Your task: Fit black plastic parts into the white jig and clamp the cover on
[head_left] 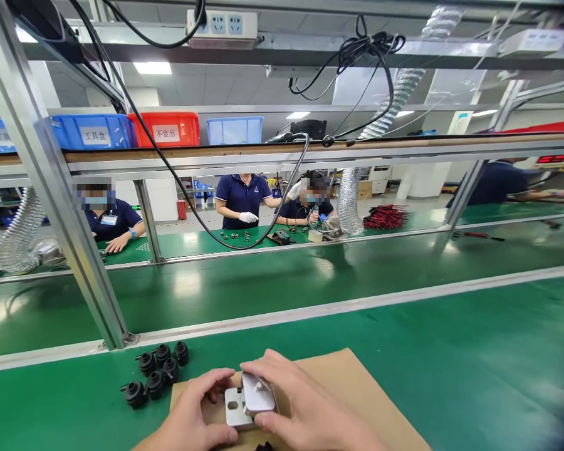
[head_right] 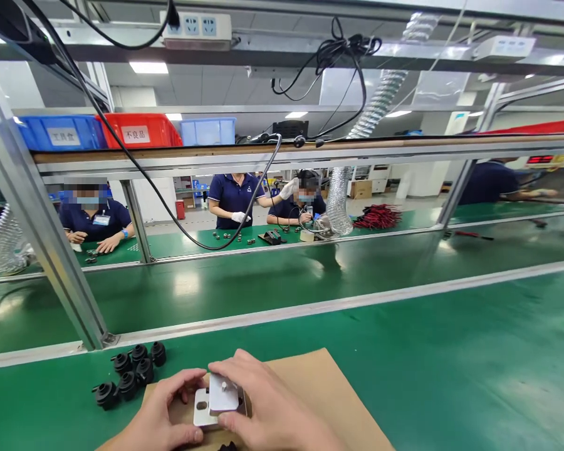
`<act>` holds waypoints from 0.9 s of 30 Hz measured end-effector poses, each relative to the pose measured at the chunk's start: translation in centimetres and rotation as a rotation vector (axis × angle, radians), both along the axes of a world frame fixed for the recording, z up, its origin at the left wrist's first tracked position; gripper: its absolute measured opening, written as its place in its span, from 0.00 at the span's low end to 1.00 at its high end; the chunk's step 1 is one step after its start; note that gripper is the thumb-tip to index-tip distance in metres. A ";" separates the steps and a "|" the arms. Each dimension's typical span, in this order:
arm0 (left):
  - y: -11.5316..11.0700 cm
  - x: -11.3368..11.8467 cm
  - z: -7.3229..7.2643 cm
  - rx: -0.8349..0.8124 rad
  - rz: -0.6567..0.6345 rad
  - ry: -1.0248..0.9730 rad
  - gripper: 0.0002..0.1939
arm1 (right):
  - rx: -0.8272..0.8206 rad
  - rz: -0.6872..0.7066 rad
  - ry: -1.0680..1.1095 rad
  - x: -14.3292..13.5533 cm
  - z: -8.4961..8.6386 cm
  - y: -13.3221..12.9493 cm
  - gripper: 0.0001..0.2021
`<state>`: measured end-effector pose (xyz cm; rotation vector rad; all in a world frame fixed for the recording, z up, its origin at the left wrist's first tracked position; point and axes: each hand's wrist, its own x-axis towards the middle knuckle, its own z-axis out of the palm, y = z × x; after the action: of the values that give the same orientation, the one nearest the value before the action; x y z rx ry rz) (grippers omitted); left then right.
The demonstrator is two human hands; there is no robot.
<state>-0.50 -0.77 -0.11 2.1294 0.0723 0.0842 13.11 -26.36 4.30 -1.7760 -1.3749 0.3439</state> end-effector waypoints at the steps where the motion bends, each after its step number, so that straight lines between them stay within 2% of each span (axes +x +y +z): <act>1: -0.1 0.0 0.2 -0.008 -0.008 0.000 0.46 | 0.004 0.022 -0.035 -0.2 0.2 0.0 0.36; 6: -0.6 -0.1 1.1 -0.069 0.000 0.044 0.46 | -0.010 0.065 -0.071 -0.9 1.3 0.2 0.32; 12: -0.4 -0.3 -0.2 -0.110 -0.013 0.037 0.50 | -0.105 0.019 -0.071 -1.9 2.4 0.6 0.31; 16: -0.2 -0.4 -0.6 -0.131 -0.044 0.009 0.50 | -0.121 -0.005 0.067 -1.1 1.4 1.3 0.33; 19: 0.1 -0.4 -0.6 -0.120 -0.041 0.011 0.49 | 0.057 0.153 0.282 0.3 -0.1 2.0 0.39; 21: 0.4 -0.2 -0.9 -0.112 -0.040 0.006 0.50 | 0.126 0.237 0.349 1.0 -0.9 2.3 0.40; 22: 0.6 -0.1 -1.1 -0.115 -0.048 -0.005 0.51 | 0.115 0.217 0.346 1.1 -1.1 2.4 0.40; 25: 1.4 0.6 -1.8 -0.144 -0.112 -0.078 0.51 | 0.031 0.029 0.203 0.7 -0.7 2.5 0.39; 27: 1.8 0.9 -2.2 -0.140 -0.155 -0.114 0.50 | 0.008 0.027 0.093 0.2 0.0 2.2 0.35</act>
<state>0.44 1.01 -2.31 1.9792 -0.1494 0.1057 13.27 -24.15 4.35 -1.7144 -1.3340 0.4292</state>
